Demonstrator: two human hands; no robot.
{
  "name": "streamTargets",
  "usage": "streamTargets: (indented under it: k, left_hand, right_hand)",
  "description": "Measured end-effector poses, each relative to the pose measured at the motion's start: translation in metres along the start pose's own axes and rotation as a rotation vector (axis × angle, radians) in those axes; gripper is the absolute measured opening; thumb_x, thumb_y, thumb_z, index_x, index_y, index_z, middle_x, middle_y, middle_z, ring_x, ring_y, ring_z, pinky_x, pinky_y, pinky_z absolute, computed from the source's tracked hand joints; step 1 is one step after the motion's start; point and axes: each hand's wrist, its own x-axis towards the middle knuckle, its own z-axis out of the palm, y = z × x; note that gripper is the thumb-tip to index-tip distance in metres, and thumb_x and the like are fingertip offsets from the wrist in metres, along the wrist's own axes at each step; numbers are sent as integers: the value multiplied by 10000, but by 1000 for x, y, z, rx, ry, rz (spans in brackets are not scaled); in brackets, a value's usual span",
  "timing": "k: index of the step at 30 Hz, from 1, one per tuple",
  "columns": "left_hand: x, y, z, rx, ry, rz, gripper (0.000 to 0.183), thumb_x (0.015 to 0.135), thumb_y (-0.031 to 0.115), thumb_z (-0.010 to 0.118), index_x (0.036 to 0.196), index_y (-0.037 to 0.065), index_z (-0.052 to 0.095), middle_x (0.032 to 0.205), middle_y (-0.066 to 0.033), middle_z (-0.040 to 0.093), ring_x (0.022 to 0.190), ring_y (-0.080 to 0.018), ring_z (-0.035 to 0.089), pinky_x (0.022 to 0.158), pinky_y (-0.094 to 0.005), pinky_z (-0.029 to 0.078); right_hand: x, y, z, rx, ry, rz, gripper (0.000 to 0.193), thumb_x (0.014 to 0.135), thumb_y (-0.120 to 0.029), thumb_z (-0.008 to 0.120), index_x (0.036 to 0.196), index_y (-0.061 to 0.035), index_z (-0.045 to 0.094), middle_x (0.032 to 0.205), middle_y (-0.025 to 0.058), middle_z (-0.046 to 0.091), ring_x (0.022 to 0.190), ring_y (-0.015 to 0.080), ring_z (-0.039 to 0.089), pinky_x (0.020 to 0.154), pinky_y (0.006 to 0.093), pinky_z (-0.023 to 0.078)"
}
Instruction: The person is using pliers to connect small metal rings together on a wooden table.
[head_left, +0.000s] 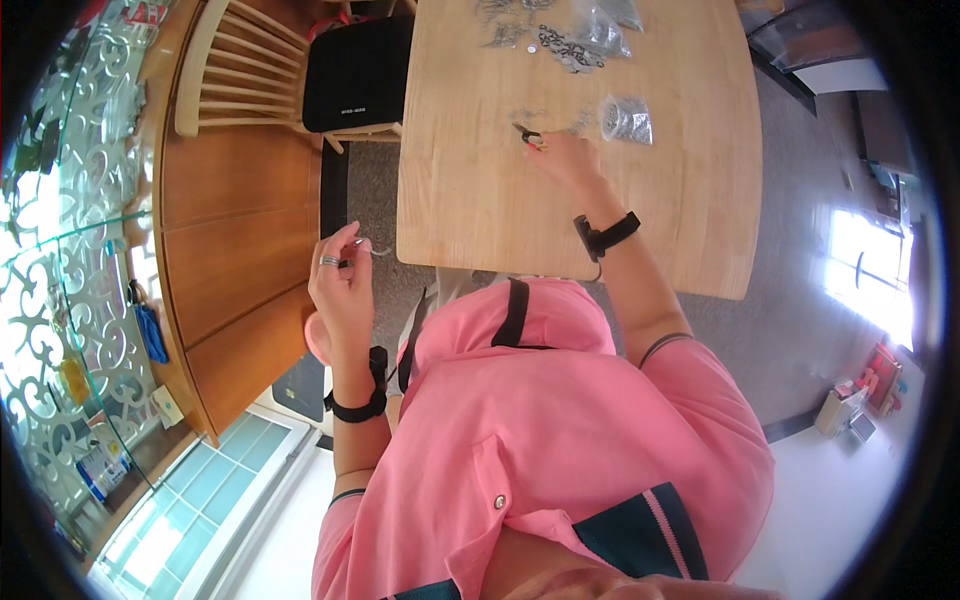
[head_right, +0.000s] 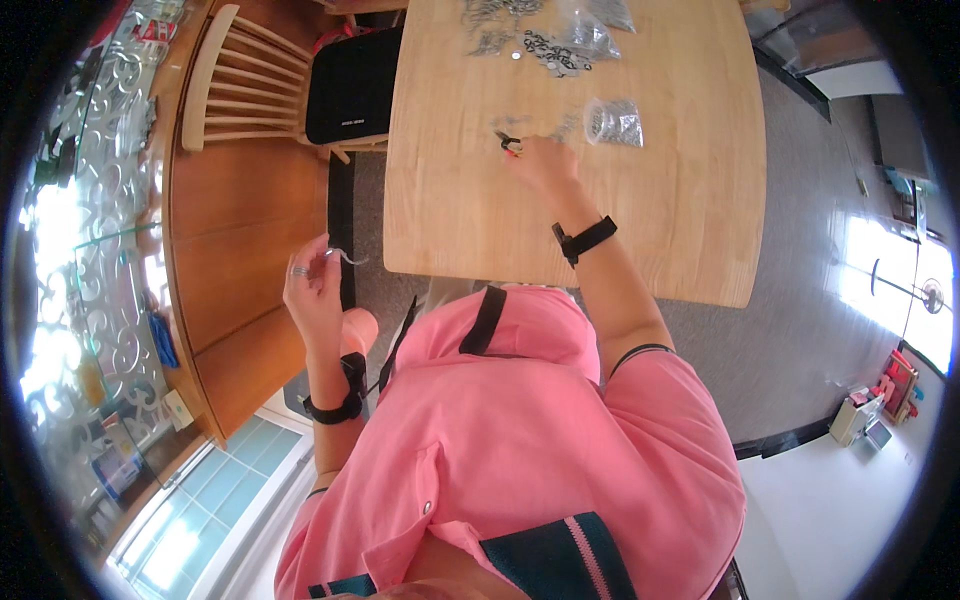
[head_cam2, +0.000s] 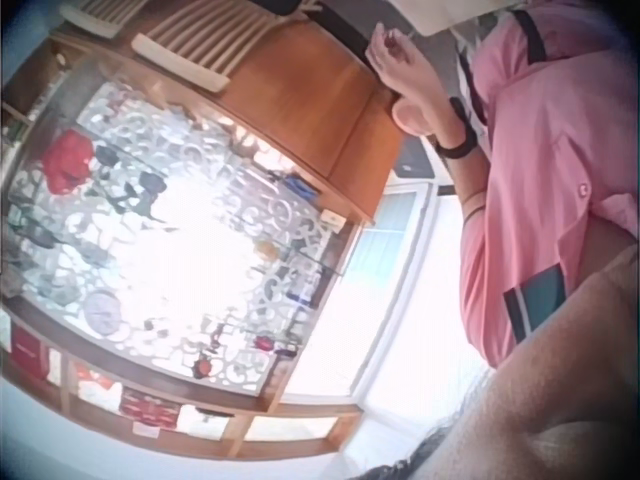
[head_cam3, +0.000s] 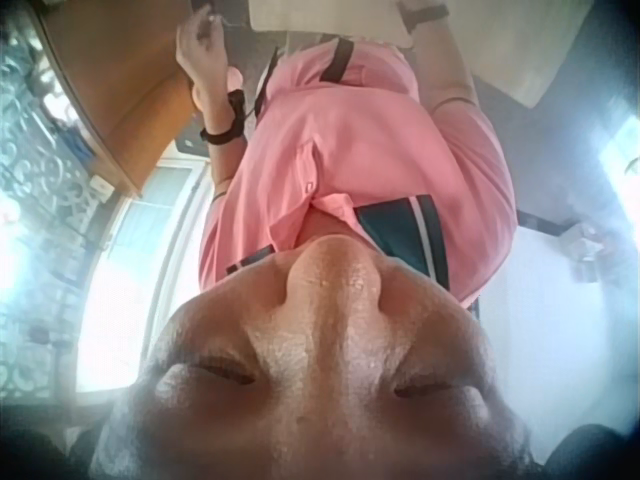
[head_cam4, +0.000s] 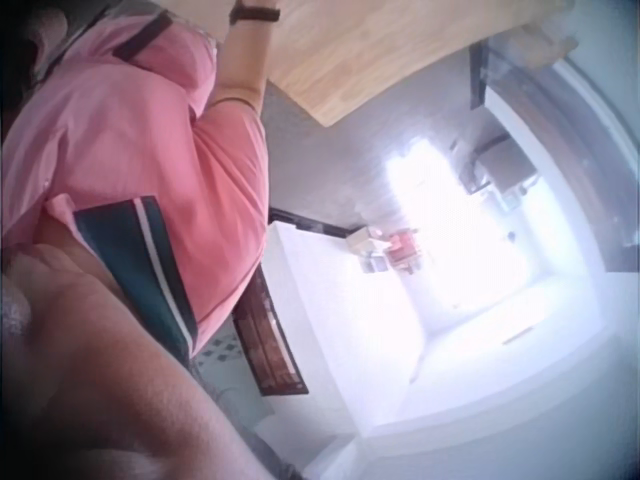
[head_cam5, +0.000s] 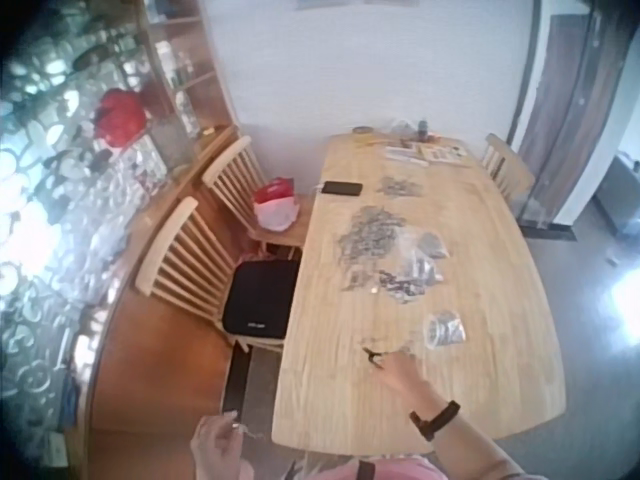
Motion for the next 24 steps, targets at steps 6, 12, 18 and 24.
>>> streamTargets:
  k: [6, 12, 18, 24]
  left_hand:
    - [-3, -16, -4, -105, -39, -98, 93, 858, 11, 659, 949, -3, 654, 883, -58, 646, 759, -112, 623, 648, -217, 515]
    - [-7, -12, -5, -304, -72, -184, 76, 846, 0, 672, 921, 11, 676, 929, -54, 644, 781, -81, 604, 628, -184, 481]
    - [-4, -7, -6, -114, -75, -96, 166, 851, 35, 689, 1015, 15, 678, 883, -32, 643, 713, -57, 573, 582, -188, 464]
    - [0, -7, -5, -205, -79, -258, 151, 855, 31, 677, 1004, 10, 689, 910, -37, 641, 696, -51, 564, 542, -194, 457]
  right_hand:
    - [-2, -17, -6, 3, -107, -36, 437, 837, -442, 569, 939, -39, 702, 940, 167, 701, 899, 343, 672, 762, 443, 531]
    - [1, -29, -6, 4, -95, -9, 438, 835, -433, 576, 930, -24, 699, 942, 168, 701, 909, 349, 670, 768, 448, 531]
    - [9, -28, 2, -86, -62, -12, 405, 801, -452, 621, 931, -77, 702, 881, 141, 703, 852, 333, 674, 729, 445, 529]
    - [15, -21, 9, -204, 0, -95, 382, 789, -381, 647, 1043, -99, 689, 864, 118, 691, 820, 324, 672, 695, 425, 539]
